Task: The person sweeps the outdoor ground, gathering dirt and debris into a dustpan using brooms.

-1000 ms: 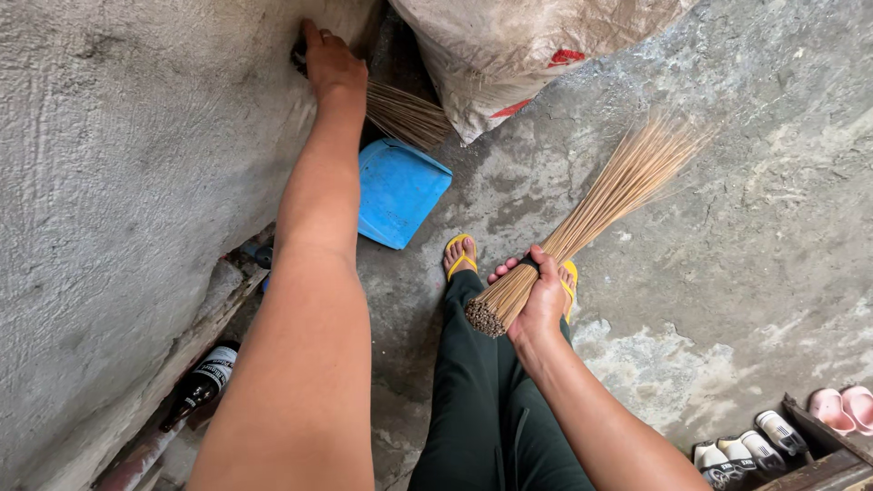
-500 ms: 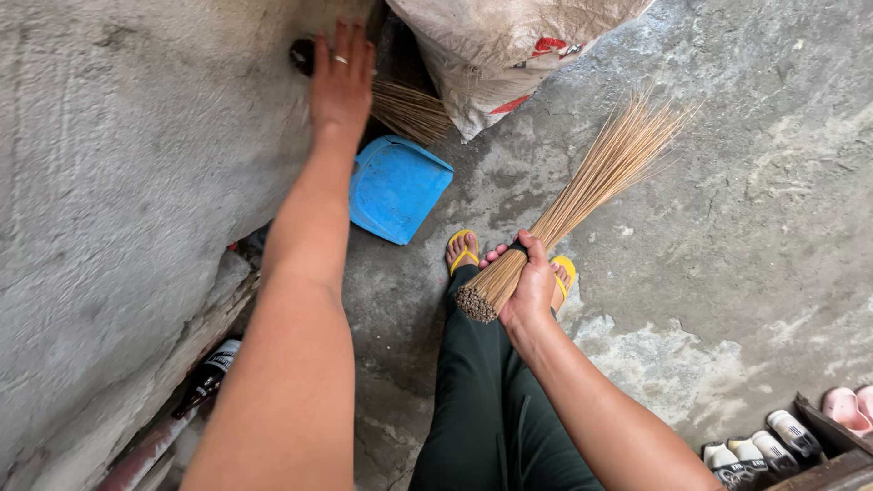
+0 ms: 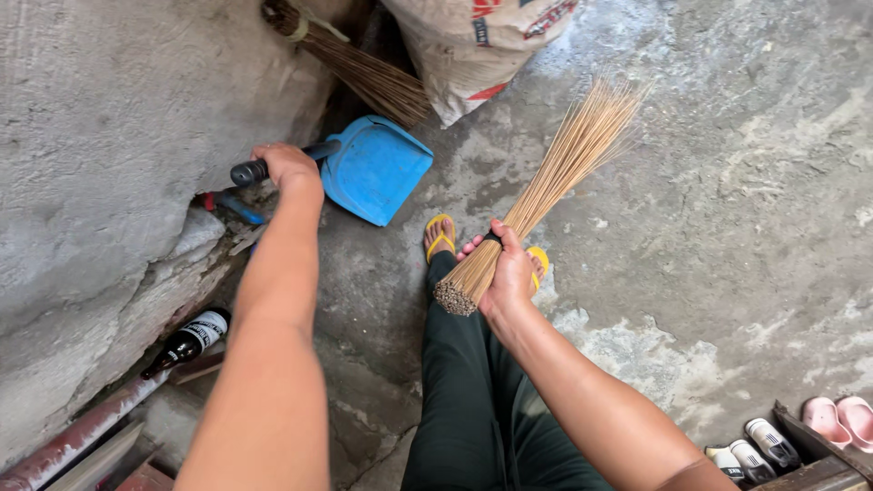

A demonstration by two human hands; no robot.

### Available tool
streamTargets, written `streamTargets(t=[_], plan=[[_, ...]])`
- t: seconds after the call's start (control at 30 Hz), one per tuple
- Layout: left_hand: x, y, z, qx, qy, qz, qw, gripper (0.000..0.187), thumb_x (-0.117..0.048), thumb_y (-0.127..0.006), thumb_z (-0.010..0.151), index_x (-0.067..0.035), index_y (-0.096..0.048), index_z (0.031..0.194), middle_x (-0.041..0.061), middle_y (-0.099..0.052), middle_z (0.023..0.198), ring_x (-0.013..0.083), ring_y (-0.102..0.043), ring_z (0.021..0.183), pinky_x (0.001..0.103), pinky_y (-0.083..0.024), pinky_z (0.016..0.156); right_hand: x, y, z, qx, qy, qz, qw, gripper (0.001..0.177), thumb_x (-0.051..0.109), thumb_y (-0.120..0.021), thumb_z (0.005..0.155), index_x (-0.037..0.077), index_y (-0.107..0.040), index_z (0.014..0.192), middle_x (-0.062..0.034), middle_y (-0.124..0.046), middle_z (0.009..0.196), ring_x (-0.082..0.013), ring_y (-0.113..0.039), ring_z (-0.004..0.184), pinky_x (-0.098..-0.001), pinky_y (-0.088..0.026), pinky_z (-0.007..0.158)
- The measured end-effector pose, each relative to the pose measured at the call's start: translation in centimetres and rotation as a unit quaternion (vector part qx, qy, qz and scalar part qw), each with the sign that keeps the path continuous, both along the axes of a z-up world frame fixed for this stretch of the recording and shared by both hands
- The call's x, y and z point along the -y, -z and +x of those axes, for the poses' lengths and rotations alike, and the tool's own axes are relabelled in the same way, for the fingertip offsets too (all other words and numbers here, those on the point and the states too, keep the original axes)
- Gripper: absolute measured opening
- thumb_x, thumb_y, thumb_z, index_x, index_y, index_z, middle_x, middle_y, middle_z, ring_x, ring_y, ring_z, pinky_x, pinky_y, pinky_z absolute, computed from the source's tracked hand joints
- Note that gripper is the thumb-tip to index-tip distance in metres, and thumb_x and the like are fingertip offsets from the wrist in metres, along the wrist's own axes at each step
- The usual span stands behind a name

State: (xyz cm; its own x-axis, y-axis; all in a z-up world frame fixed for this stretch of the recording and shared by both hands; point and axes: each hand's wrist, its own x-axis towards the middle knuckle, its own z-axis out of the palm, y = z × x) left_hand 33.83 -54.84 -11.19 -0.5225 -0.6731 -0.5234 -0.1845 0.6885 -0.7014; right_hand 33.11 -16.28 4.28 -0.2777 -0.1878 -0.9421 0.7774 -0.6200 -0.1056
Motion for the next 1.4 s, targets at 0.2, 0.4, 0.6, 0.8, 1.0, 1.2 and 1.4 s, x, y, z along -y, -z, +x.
streamTargets(t=[0.2, 0.4, 0.6, 0.8, 1.0, 1.2, 1.4], plan=[[-11.8, -9.7, -4.3, 0.157, 0.049, 0.076, 0.983, 0.036, -0.025, -0.074, 0.086, -0.012, -0.079, 0.119, 0.009, -0.076, 0.115, 0.0326, -0.069, 0.101, 0.050, -0.049, 0.067, -6.4, -2.0, -1.4, -0.018, 0.020, 0.047, 0.999, 0.019, 0.024, -0.068, 0.093, 0.007, -0.058, 0.091, -0.0073, -0.060, 0.072, -0.0229, -0.063, 0.065, -0.0432, -0.057, 0.063], [-20.6, -13.6, -11.0, 0.154, -0.030, 0.161, 0.974, 0.040, -0.027, -0.075, 0.086, -0.013, -0.077, 0.123, 0.008, -0.075, 0.122, 0.0310, -0.073, 0.107, 0.054, -0.054, 0.078, -13.9, -7.0, -5.7, -0.018, 0.026, 0.014, 0.999, 0.027, 0.029, -0.068, 0.093, 0.005, -0.056, 0.092, -0.0110, -0.060, 0.072, -0.0270, -0.064, 0.062, -0.0445, -0.058, 0.057], [-27.2, -13.5, -15.3, 0.149, -0.093, 0.298, 0.938, 0.026, -0.012, -0.069, 0.086, -0.013, -0.080, 0.109, 0.014, -0.079, 0.101, 0.0315, -0.076, 0.093, 0.048, -0.057, 0.079, -22.8, -9.4, -10.5, -0.056, -0.004, 0.071, 0.996, 0.021, 0.025, -0.071, 0.091, 0.010, -0.062, 0.103, -0.0083, -0.060, 0.072, -0.0233, -0.062, 0.060, -0.0448, -0.057, 0.053], [-38.4, -15.9, -18.2, 0.045, -0.325, 0.611, 0.721, 0.006, 0.003, -0.069, 0.079, 0.007, -0.068, 0.083, 0.014, -0.065, 0.064, 0.0210, -0.062, 0.048, 0.037, -0.052, 0.047, -30.6, -9.1, -14.0, -0.111, 0.006, 0.141, 0.984, 0.021, 0.022, -0.071, 0.092, 0.008, -0.059, 0.103, -0.0106, -0.061, 0.074, -0.0242, -0.063, 0.056, -0.0419, -0.055, 0.048], [-47.0, -17.3, -26.5, -0.029, -0.487, 0.668, 0.562, 0.007, 0.005, -0.067, 0.083, 0.009, -0.063, 0.088, 0.016, -0.064, 0.072, 0.0198, -0.062, 0.053, 0.033, -0.053, 0.047, -38.0, -8.3, -19.9, -0.145, 0.032, 0.101, 0.984, 0.023, 0.021, -0.069, 0.093, 0.007, -0.059, 0.107, -0.0110, -0.064, 0.075, -0.0226, -0.063, 0.056, -0.0390, -0.055, 0.048], [-52.0, -16.8, -36.5, -0.050, -0.544, 0.686, 0.480, 0.008, 0.007, -0.055, 0.089, 0.014, -0.056, 0.086, 0.017, -0.059, 0.074, 0.0194, -0.059, 0.056, 0.030, -0.051, 0.047, -40.6, -7.4, -28.3, -0.217, 0.170, -0.051, 0.960, 0.030, 0.028, -0.066, 0.091, 0.005, -0.050, 0.103, -0.0172, -0.062, 0.076, -0.0264, -0.063, 0.055, -0.0395, -0.054, 0.046], [-54.0, -17.6, -45.1, -0.049, -0.588, 0.683, 0.430, 0.006, 0.007, -0.051, 0.090, 0.011, -0.047, 0.088, 0.016, -0.057, 0.076, 0.0187, -0.056, 0.057, 0.030, -0.050, 0.047, -40.0, -6.1, -34.4, -0.260, 0.128, 0.086, 0.953, 0.026, 0.013, -0.066, 0.097, 0.003, -0.049, 0.115, -0.0144, -0.064, 0.084, -0.0248, -0.064, 0.061, -0.0416, -0.056, 0.051]])
